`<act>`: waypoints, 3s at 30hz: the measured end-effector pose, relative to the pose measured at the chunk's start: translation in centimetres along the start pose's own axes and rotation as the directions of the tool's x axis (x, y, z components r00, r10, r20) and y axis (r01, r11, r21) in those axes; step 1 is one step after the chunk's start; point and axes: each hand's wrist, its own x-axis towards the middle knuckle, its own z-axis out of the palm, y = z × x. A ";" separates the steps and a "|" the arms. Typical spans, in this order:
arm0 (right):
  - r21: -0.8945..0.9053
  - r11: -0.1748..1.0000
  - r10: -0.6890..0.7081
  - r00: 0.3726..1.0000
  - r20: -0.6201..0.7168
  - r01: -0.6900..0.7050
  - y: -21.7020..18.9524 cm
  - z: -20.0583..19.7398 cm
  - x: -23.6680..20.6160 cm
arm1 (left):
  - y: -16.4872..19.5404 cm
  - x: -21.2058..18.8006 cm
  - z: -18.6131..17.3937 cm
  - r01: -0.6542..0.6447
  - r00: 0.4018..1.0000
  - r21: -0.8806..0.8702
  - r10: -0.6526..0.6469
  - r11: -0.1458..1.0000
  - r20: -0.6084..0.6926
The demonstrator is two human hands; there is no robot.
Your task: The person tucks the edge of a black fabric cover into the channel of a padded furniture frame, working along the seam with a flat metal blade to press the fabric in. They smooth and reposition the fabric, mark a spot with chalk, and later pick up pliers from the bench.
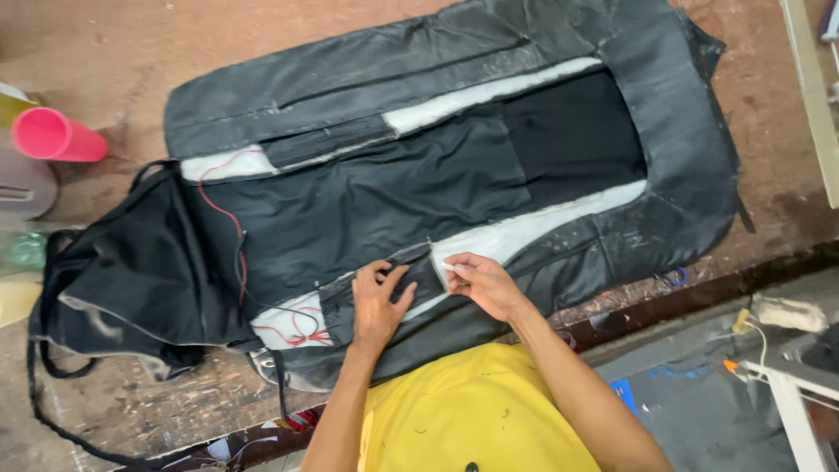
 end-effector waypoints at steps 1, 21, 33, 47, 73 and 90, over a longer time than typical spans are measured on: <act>0.032 0.999 -0.010 1.000 0.017 0.009 -0.4 -0.2 -0.7 | 0.1 0.0 0.1 0.010 1.000 0.002 -0.010 1.000 0.001; -0.847 0.528 -0.656 0.602 -0.455 -0.065 -17.9 -19.3 -15.6 | 18.3 9.1 18.1 -0.179 0.971 0.067 0.165 0.982 0.173; -0.943 -0.113 -0.943 0.331 0.002 -0.314 -30.6 -27.4 -10.2 | 25.0 10.2 25.6 -0.045 0.959 0.156 -0.001 0.987 0.282; -0.966 0.257 -0.878 0.417 -0.236 -0.007 -30.6 -34.8 -10.2 | 28.5 6.9 24.8 -0.145 0.920 0.063 0.111 0.987 0.376; -0.880 0.444 -0.784 0.548 -0.291 0.168 -29.9 -36.0 -11.6 | 20.2 10.2 28.7 0.618 0.699 -0.257 -0.370 0.743 0.612; -0.898 0.419 -0.798 0.528 -0.292 0.136 -29.5 -35.2 -11.9 | 22.4 11.2 27.5 0.707 0.617 -0.242 -0.412 0.665 0.670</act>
